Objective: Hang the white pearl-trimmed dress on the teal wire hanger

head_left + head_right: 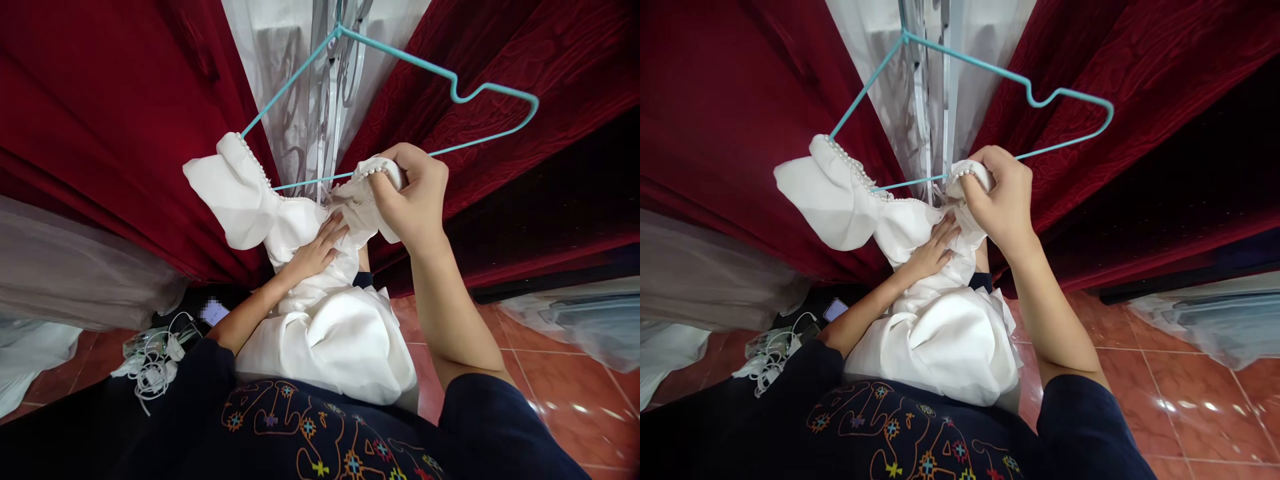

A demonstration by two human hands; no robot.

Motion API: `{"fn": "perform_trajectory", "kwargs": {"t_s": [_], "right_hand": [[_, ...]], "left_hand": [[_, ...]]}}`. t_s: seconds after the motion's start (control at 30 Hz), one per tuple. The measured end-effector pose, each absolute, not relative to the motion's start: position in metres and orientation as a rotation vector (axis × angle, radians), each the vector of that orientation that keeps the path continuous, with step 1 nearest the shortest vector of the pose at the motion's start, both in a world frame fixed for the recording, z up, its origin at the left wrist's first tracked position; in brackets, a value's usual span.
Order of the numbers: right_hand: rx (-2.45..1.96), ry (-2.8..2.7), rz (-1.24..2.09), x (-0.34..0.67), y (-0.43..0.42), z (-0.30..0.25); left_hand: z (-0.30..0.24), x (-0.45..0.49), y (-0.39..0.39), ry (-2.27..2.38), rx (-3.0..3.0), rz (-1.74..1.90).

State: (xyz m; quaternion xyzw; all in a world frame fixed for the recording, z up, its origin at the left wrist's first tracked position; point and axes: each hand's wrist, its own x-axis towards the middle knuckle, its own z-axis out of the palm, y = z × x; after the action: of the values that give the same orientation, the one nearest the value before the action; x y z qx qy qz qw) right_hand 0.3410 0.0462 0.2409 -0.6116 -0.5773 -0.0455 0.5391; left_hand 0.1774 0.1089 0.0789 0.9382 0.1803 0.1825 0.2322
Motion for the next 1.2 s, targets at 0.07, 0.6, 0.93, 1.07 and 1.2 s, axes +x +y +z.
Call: {"fn": "perform_trajectory", "kwargs": {"t_s": [0.07,0.6,0.93,1.07,1.2], "right_hand": [[-1.460,-1.387,-0.127,0.339,0.042,0.243],[-1.378,-1.297,-0.384,0.330,0.034,0.243],[-1.286,-0.784,-0.809,0.450,0.030,0.240],[-1.422,-0.848,-0.586,0.460,0.039,0.271],[-1.459,-1.080,-0.409,0.428,0.060,0.303]], "left_hand": [[0.082,0.162,0.089,0.482,2.526,0.657],[0.263,0.076,0.172,1.140,2.538,1.155],[0.293,0.050,0.178,1.140,2.748,1.248],[0.302,0.047,0.180,1.129,2.764,1.233],[0.303,0.051,0.178,1.143,2.656,1.164]]}}
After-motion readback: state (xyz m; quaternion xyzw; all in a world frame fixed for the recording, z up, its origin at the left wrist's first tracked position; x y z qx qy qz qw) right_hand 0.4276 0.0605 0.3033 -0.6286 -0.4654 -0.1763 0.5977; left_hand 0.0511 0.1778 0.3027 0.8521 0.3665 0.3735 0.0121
